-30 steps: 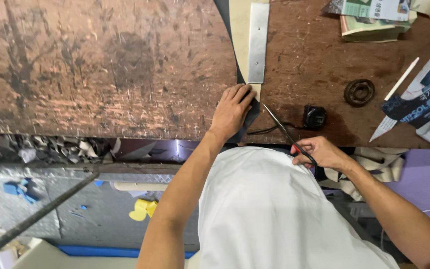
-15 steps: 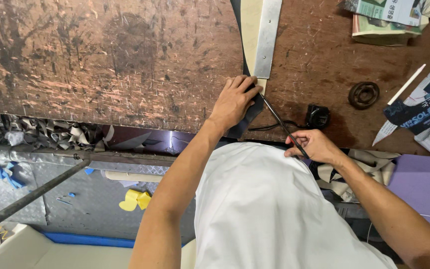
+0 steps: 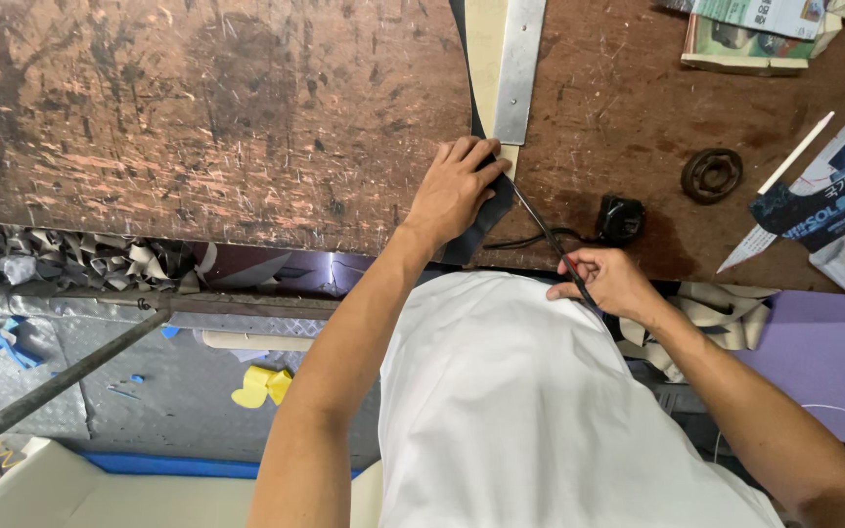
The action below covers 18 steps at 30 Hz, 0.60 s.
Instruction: The person cuts black vinyl fabric into curved pieces with scissors, following a paper pattern and a metal straightedge on the workbench. They mark the material with chalk, reposition the pattern, move cut pieces aside, and unroll more fabric from a roll to continue cutting.
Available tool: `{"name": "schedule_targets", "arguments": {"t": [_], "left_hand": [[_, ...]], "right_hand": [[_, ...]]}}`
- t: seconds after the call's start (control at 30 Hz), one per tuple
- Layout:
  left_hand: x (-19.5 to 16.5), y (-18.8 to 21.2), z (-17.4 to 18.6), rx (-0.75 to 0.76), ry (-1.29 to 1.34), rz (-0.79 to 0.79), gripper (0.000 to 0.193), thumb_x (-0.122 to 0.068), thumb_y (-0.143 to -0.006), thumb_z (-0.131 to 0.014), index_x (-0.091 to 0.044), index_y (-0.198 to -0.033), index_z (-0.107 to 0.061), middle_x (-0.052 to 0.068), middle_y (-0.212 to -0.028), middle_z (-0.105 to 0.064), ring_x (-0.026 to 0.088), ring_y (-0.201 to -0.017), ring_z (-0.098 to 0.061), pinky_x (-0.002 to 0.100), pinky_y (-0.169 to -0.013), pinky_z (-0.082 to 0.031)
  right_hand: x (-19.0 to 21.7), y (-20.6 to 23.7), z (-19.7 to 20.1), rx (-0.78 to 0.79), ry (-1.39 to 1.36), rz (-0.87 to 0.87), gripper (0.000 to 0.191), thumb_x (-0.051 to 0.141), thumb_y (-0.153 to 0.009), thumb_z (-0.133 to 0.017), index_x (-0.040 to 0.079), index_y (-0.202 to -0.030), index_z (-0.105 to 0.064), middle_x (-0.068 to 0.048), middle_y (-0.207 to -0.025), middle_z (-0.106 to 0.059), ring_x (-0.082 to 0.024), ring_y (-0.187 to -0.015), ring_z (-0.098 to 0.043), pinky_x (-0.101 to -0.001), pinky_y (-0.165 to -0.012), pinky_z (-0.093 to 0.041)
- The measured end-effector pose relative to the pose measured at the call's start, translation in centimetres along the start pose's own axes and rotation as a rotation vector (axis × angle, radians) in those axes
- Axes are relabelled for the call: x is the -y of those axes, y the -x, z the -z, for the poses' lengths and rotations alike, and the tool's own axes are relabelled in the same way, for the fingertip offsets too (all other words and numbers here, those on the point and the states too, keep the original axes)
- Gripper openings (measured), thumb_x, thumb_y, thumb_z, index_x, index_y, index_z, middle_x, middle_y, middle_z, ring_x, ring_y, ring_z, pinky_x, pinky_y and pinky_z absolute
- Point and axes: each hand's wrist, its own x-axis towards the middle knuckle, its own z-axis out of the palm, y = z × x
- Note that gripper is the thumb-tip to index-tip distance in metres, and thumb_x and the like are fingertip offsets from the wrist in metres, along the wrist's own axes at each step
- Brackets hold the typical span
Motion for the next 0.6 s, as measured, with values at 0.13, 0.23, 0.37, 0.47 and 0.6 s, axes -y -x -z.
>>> {"name": "schedule_targets", "arguments": {"t": [0.13, 0.23, 0.37, 0.47, 0.6], "left_hand": [[0.04, -0.29, 0.52, 0.030, 0.018, 0.005, 0.046, -0.013, -0.081, -0.077, -0.010, -0.126, -0.068, 0.007, -0.134, -0.057, 0.029, -0.127, -0.049, 0.043, -0.107, -0.039], [0.21, -0.47, 0.68, 0.035, 0.021, -0.003, 0.046, -0.013, -0.079, -0.078, -0.011, -0.124, -0.069, 0.006, -0.134, -0.057, 0.029, -0.126, -0.049, 0.043, -0.107, -0.039], [0.40, -0.42, 0.42, 0.043, 0.016, -0.007, 0.047, -0.014, -0.078, -0.079, -0.010, -0.124, -0.070, 0.008, -0.134, -0.057, 0.030, -0.127, -0.049, 0.043, -0.106, -0.039], [0.36, -0.27, 0.28, 0.028, 0.018, 0.009, 0.048, -0.015, -0.077, -0.080, -0.011, -0.124, -0.071, 0.009, -0.134, -0.055, 0.031, -0.127, -0.047, 0.044, -0.107, -0.039], [0.18, -0.25, 0.50, 0.024, 0.019, 0.054, 0.048, -0.016, -0.075, -0.081, -0.015, -0.123, -0.073, 0.010, -0.133, -0.053, 0.031, -0.125, -0.047, 0.044, -0.106, -0.039]], "right_hand": [[0.52, 0.35, -0.19, -0.014, -0.018, 0.009, 0.038, 0.029, -0.065, -0.097, 0.007, -0.082, -0.072, 0.009, -0.060, -0.045, -0.005, -0.056, -0.037, -0.0251, -0.049, -0.030], [0.61, 0.32, -0.10, -0.005, -0.020, -0.002, 0.037, 0.029, -0.066, -0.096, 0.007, -0.083, -0.072, 0.008, -0.060, -0.045, -0.005, -0.055, -0.037, -0.0253, -0.049, -0.030], [0.37, 0.18, 0.19, 0.034, -0.064, -0.012, 0.036, 0.028, -0.067, -0.095, 0.006, -0.085, -0.073, 0.008, -0.061, -0.053, -0.004, -0.056, -0.043, -0.0240, -0.049, -0.033], [0.30, 0.10, 0.34, 0.065, -0.084, -0.031, 0.035, 0.026, -0.068, -0.094, 0.004, -0.088, -0.075, 0.007, -0.063, -0.058, -0.004, -0.056, -0.048, -0.0231, -0.049, -0.036], [0.57, 0.15, 0.31, 0.101, -0.143, -0.077, 0.036, 0.024, -0.069, -0.093, 0.004, -0.092, -0.075, 0.003, -0.063, -0.061, -0.005, -0.054, -0.052, -0.0233, -0.047, -0.038]]}}
